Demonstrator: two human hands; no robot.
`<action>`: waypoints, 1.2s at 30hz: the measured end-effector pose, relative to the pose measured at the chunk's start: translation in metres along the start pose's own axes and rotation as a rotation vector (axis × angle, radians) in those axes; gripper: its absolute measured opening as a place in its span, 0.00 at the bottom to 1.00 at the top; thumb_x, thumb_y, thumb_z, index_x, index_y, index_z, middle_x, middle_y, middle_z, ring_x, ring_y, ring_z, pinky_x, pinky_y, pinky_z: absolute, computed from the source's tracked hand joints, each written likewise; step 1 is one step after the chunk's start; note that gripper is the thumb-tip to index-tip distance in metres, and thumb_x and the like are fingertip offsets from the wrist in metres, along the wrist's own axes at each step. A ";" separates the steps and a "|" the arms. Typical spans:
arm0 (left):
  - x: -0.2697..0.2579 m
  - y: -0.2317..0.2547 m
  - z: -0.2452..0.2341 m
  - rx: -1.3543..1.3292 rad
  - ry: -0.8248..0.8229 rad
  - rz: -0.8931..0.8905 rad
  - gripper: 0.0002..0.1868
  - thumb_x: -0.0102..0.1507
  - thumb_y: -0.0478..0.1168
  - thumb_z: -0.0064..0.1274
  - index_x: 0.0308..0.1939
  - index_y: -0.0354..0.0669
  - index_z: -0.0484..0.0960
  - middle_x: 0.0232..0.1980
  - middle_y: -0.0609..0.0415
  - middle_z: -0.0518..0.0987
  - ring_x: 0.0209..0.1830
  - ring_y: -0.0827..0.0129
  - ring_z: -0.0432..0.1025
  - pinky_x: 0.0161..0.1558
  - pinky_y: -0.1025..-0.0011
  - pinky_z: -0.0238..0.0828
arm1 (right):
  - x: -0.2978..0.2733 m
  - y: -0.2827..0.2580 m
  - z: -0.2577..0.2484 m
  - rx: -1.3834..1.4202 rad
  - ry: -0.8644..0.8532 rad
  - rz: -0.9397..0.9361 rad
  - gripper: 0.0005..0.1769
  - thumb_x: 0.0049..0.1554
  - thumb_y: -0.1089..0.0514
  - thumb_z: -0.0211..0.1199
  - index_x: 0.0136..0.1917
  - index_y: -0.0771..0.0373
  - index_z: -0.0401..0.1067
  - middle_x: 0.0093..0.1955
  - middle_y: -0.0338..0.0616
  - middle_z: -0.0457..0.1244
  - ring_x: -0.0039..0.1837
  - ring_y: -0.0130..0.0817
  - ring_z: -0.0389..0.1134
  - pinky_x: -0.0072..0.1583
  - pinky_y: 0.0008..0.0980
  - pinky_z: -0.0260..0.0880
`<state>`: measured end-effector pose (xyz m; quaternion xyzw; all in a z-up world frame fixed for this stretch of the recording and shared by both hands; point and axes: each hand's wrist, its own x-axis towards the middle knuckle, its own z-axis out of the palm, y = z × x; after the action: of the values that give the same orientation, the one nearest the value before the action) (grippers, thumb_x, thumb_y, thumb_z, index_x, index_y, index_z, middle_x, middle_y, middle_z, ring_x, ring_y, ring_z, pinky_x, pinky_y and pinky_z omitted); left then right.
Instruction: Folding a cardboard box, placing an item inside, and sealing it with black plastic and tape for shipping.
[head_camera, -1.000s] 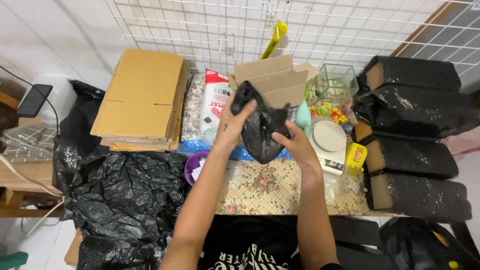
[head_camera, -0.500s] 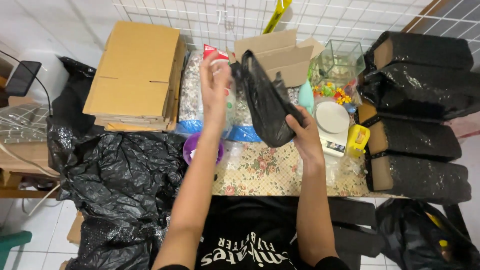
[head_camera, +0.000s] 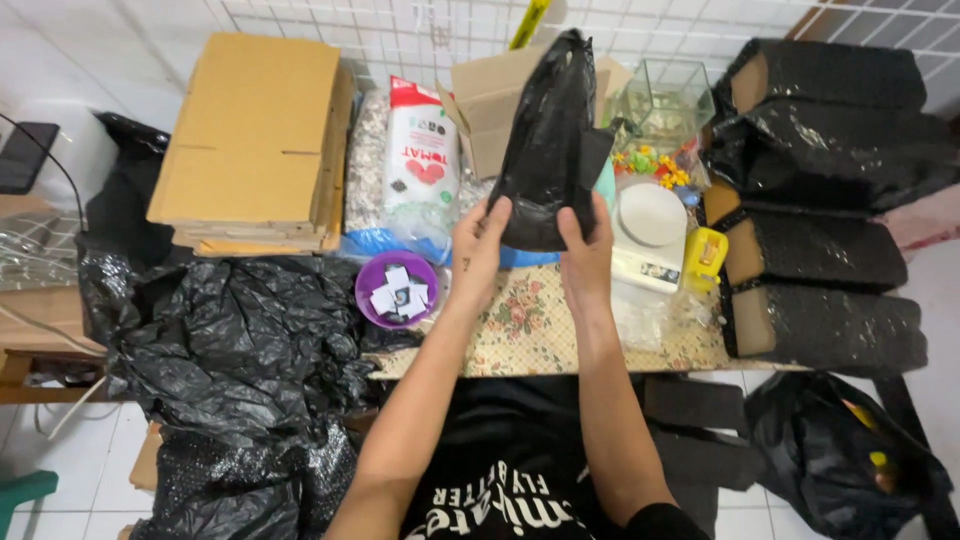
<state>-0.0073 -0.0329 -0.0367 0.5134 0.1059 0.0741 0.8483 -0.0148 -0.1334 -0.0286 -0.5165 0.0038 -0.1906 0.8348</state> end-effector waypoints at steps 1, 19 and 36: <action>-0.004 -0.006 -0.005 -0.001 -0.001 -0.006 0.24 0.66 0.51 0.60 0.60 0.40 0.82 0.46 0.52 0.84 0.50 0.75 0.73 0.56 0.71 0.73 | -0.005 -0.001 -0.007 -0.004 0.004 0.001 0.20 0.62 0.59 0.69 0.65 0.56 0.70 0.58 0.37 0.64 0.61 0.27 0.65 0.66 0.33 0.69; -0.002 0.009 -0.010 0.141 0.048 0.142 0.21 0.71 0.46 0.53 0.65 0.45 0.69 0.42 0.60 0.75 0.42 0.79 0.67 0.47 0.76 0.66 | 0.003 0.003 -0.018 -0.319 -0.029 0.159 0.13 0.66 0.53 0.60 0.44 0.64 0.71 0.30 0.39 0.56 0.23 0.28 0.58 0.23 0.24 0.58; -0.008 0.011 -0.006 0.422 -0.086 0.297 0.14 0.68 0.49 0.57 0.45 0.42 0.87 0.49 0.45 0.81 0.57 0.55 0.74 0.63 0.57 0.66 | 0.010 -0.001 -0.002 -0.694 -0.178 -0.060 0.29 0.68 0.45 0.58 0.72 0.67 0.66 0.67 0.60 0.64 0.70 0.50 0.64 0.69 0.52 0.63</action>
<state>-0.0165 -0.0244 -0.0283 0.6915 0.0060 0.1523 0.7061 -0.0060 -0.1387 -0.0261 -0.7838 -0.0193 -0.1566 0.6007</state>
